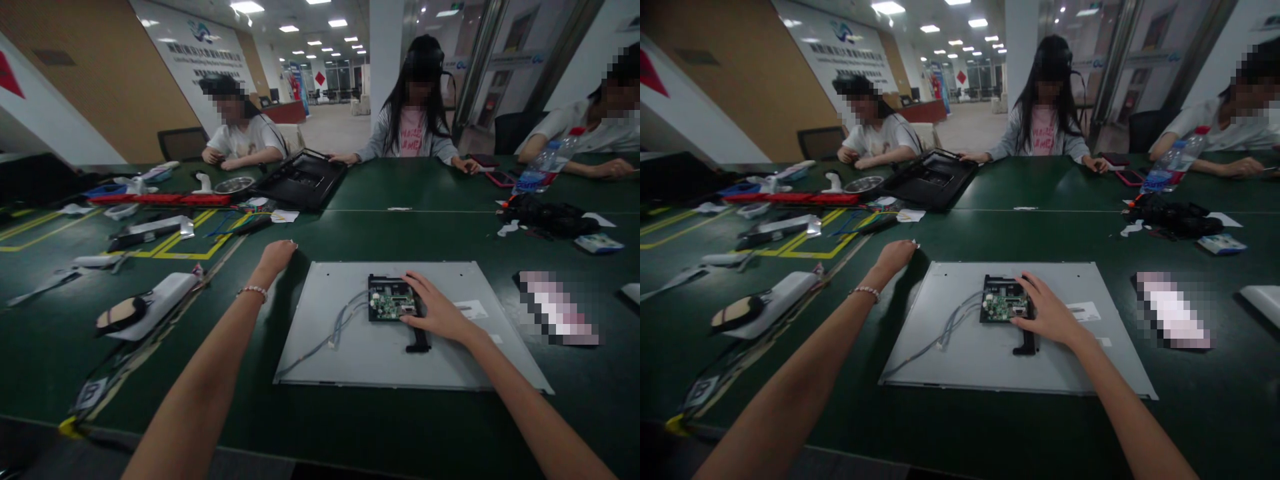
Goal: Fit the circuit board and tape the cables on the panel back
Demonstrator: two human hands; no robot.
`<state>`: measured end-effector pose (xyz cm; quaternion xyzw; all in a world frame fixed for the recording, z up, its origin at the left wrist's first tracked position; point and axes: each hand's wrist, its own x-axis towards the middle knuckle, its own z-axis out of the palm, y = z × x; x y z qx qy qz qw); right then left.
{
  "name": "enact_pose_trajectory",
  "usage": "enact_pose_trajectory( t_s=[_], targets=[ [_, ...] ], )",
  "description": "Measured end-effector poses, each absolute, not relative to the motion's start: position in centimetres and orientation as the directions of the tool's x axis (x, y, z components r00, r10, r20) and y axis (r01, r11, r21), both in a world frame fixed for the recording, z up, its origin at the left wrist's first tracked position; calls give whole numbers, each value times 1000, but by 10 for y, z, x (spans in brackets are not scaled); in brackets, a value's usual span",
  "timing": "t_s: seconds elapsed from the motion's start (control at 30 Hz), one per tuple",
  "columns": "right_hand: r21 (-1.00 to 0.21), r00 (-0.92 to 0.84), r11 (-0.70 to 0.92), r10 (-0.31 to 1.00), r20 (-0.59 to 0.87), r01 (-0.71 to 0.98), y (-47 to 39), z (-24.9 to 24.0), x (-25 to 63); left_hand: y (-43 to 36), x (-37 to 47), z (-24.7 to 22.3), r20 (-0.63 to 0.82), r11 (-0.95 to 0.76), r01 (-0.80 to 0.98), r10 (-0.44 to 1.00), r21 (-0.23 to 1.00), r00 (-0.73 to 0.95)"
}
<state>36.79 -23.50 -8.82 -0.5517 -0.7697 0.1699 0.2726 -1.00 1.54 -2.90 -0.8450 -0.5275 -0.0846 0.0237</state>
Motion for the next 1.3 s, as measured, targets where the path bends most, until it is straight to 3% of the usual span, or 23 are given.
enact_pose_trajectory(
  t_s=[0.23,0.47,0.87,1.3],
  targets=[
    [-577,-230,310,950,210,755,-237,-85,366,-7,45,-26,100,-549,832,826,-81,555],
    [-593,-235,339,940,247,730,-236,-89,369,-79,152,-26,163,-771,637,628,-2,761],
    [-614,-233,377,924,304,694,-232,-94,370,-123,210,-42,126,-812,581,572,-51,811],
    [-614,-230,371,926,299,697,-232,-91,369,-123,215,-48,134,-795,599,607,99,783]
  ],
)
